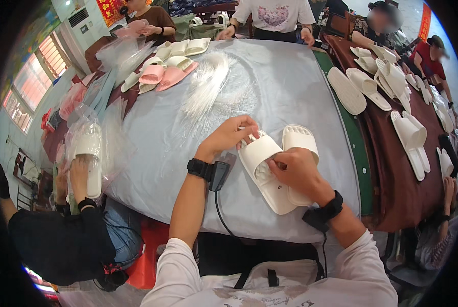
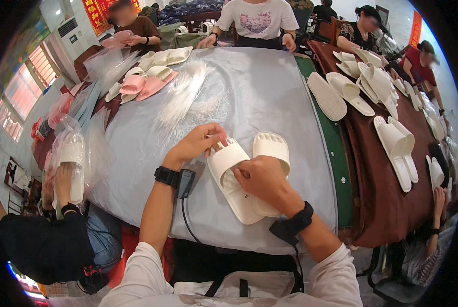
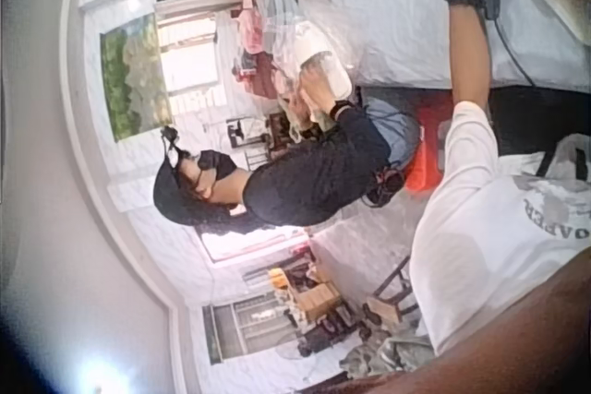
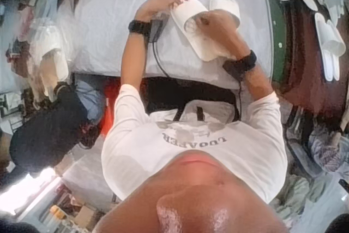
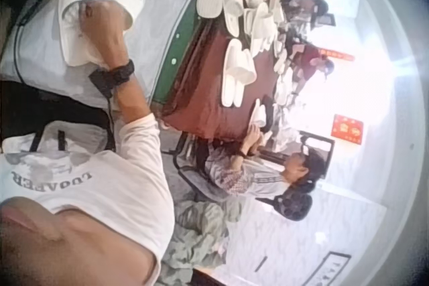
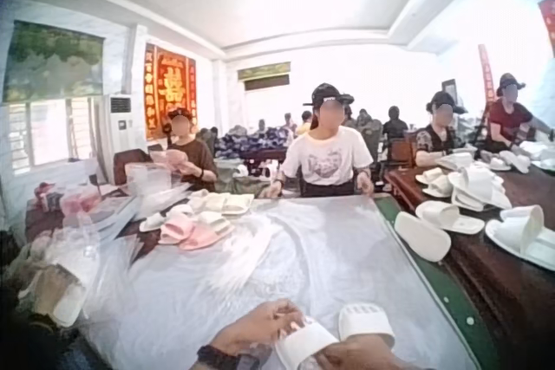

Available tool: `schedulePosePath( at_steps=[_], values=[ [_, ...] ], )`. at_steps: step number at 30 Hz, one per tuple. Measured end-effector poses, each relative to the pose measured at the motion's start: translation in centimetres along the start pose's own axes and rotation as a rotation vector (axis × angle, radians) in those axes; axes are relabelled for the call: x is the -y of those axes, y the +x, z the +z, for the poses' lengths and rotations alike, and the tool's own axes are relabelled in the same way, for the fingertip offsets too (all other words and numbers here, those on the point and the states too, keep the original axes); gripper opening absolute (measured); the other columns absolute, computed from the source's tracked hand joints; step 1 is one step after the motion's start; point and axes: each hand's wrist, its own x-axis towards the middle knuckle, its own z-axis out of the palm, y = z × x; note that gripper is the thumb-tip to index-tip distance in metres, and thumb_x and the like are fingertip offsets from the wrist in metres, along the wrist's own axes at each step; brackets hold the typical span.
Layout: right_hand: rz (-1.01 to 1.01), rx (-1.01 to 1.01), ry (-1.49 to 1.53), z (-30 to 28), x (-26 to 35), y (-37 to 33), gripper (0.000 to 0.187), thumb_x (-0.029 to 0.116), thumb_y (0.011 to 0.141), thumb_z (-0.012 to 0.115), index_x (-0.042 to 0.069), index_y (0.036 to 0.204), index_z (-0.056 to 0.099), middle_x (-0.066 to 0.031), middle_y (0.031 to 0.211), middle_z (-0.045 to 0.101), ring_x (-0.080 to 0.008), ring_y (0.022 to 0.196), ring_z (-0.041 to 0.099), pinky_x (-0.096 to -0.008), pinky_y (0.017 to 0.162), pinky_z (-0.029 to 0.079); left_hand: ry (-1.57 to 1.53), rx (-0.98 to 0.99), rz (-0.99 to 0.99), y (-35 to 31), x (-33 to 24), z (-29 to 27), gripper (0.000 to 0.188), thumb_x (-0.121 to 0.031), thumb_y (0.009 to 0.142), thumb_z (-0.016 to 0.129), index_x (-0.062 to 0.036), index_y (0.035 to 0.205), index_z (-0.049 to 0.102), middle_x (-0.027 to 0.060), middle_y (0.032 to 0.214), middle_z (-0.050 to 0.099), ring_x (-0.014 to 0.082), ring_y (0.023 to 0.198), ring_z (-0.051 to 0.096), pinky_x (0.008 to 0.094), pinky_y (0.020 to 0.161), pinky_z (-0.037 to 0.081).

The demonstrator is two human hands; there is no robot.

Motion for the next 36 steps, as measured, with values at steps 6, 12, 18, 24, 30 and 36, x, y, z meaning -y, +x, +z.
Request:
schedulePosePath(
  at_steps=[6,12,18,24,30,36],
  values=[
    [0.055,0.083,0.227,-2.6,-1.8,0.7,0.035,0.024,0.097,0.069,0.001,0.071,0.067,-0.0085,0.055,0.056,-0.0207,0.049,0.052,-0.0379,0.051,0.042,-0.197,-0.339,0.194,0.8,0.1,-0.9,0.027,-0.031,0.109,0.054,-0.0047,0.117,0.053,0.012,0.11,0.071,0.0209,0.095,0.073,0.0294,0.076,0.056],
    [0.359,-0.079,0.597,-3.7,-2.7,1.5,0.032,0.022,0.104,0.064,0.0,0.08,0.062,0.004,0.064,0.045,-0.0032,0.064,0.039,-0.0268,0.055,0.032,-0.671,-0.356,0.318,0.6,-1.2,-0.8,0.024,-0.031,0.11,0.051,-0.0078,0.112,0.052,0.0102,0.11,0.069,0.0242,0.099,0.072,0.036,0.093,0.059],
    [0.006,-0.091,0.018,-5.2,-2.4,1.9,0.028,0.022,0.092,0.076,-0.002,0.093,0.063,-0.0111,0.082,0.064,-0.0264,0.074,0.061,-0.0377,0.069,0.047,-1.003,-0.07,0.515,0.0,-0.8,-1.9,0.021,-0.031,0.11,0.053,-0.0103,0.106,0.054,-0.0014,0.088,0.055,0.008,0.067,0.052,0.0231,0.063,0.046],
    [0.045,0.037,-0.184,-5.1,-3.8,-0.1,0.027,0.013,0.084,0.074,-0.001,0.105,0.067,-0.0181,0.089,0.065,-0.0382,0.091,0.064,-0.048,0.079,0.05,-0.278,-0.325,0.394,0.1,-2.4,1.0,0.019,-0.029,0.108,0.058,-0.0101,0.11,0.055,-0.005,0.088,0.05,0.0044,0.067,0.04,0.0218,0.059,0.034],
    [0.012,-0.021,-0.36,-4.1,-4.4,0.8,0.026,0.0,0.086,0.063,0.004,0.11,0.072,-0.0141,0.08,0.062,-0.0339,0.082,0.064,-0.0478,0.071,0.05,0.048,-0.241,0.295,0.2,-1.9,2.7,0.02,-0.025,0.106,0.061,-0.0058,0.11,0.058,-0.0041,0.091,0.051,0.0054,0.075,0.047,0.0242,0.067,0.043],
    [-0.032,-0.057,0.014,-1.5,-5.9,1.1,0.043,-0.006,0.085,0.065,0.01,0.124,0.072,-0.0137,0.086,0.066,-0.032,0.076,0.062,-0.0405,0.07,0.051,0.34,-0.367,0.337,0.8,-1.2,2.7,0.023,-0.024,0.102,0.066,-0.0021,0.107,0.068,0.0,0.09,0.062,0.0078,0.074,0.05,0.0246,0.068,0.045]
  ],
)
